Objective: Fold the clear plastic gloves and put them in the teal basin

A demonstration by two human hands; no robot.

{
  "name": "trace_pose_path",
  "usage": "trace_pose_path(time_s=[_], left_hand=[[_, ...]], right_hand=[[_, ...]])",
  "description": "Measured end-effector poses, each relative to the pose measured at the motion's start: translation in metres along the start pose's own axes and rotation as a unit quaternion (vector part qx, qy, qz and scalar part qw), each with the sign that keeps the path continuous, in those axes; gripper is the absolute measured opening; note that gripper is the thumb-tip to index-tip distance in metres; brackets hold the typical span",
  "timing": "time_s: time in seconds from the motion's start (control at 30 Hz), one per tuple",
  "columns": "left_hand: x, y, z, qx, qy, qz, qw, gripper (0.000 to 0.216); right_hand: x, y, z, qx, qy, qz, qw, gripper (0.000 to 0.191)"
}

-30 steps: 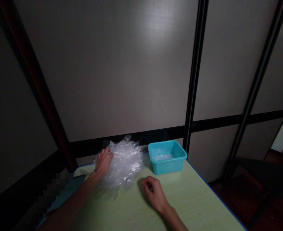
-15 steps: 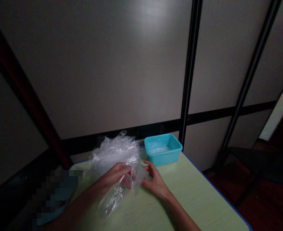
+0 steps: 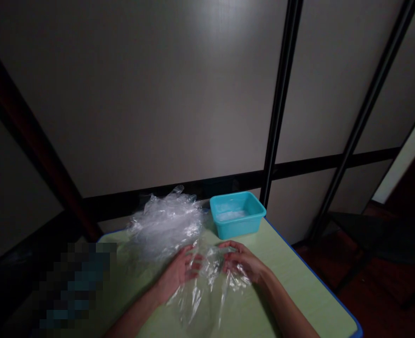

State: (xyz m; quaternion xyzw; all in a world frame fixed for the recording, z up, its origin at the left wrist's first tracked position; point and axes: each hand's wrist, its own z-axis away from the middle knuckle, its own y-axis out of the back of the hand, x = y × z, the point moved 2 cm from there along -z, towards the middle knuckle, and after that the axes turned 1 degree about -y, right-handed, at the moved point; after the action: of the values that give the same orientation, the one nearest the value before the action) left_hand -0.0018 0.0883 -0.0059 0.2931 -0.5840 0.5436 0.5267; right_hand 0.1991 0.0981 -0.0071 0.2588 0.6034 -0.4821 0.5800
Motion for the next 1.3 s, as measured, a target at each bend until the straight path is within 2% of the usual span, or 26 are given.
trace_pose_path(time_s=[0.1, 0.2, 0.47, 0.57, 0.8, 0.93, 1.03, 1.1, 1.2, 1.3], left_hand=[[-0.007, 0.004, -0.004, 0.056, -0.057, -0.046, 0.996, 0.062], [-0.012, 0.007, -0.006, 0.093, -0.083, -0.092, 0.988, 0.055], [-0.008, 0.007, 0.0, 0.105, -0.088, -0.186, 0.973, 0.05], [-0.007, 0.007, -0.001, 0.095, -0.081, -0.217, 0.968, 0.048], [-0.004, 0.009, -0.004, 0.028, -0.067, -0.312, 0.947, 0.043], [0.001, 0.008, 0.0, 0.066, -0.113, -0.392, 0.911, 0.043], [0.006, -0.004, 0.01, 0.083, -0.167, -0.448, 0.874, 0.04], [0.003, -0.018, 0.019, 0.051, -0.187, -0.484, 0.853, 0.035], [-0.007, -0.038, 0.033, -0.017, -0.18, -0.536, 0.825, 0.034], [-0.019, -0.049, 0.043, -0.118, -0.157, -0.633, 0.748, 0.053]], right_hand=[[0.001, -0.001, -0.001, -0.009, -0.009, 0.008, 1.0, 0.045], [0.001, 0.0, 0.001, -0.022, -0.007, 0.021, 1.0, 0.05], [-0.015, 0.01, 0.014, -0.037, 0.006, 0.082, 0.996, 0.049], [-0.023, 0.016, 0.019, -0.001, 0.041, 0.132, 0.99, 0.045], [-0.036, 0.028, 0.024, 0.164, 0.182, 0.162, 0.956, 0.028], [-0.039, 0.025, 0.025, 0.21, 0.236, 0.161, 0.935, 0.025], [-0.037, 0.02, 0.024, 0.219, 0.245, 0.169, 0.929, 0.023], [-0.036, 0.018, 0.024, 0.218, 0.245, 0.176, 0.928, 0.023], [-0.034, 0.017, 0.023, 0.212, 0.242, 0.191, 0.927, 0.024], [-0.029, 0.016, 0.021, 0.188, 0.228, 0.216, 0.93, 0.023]])
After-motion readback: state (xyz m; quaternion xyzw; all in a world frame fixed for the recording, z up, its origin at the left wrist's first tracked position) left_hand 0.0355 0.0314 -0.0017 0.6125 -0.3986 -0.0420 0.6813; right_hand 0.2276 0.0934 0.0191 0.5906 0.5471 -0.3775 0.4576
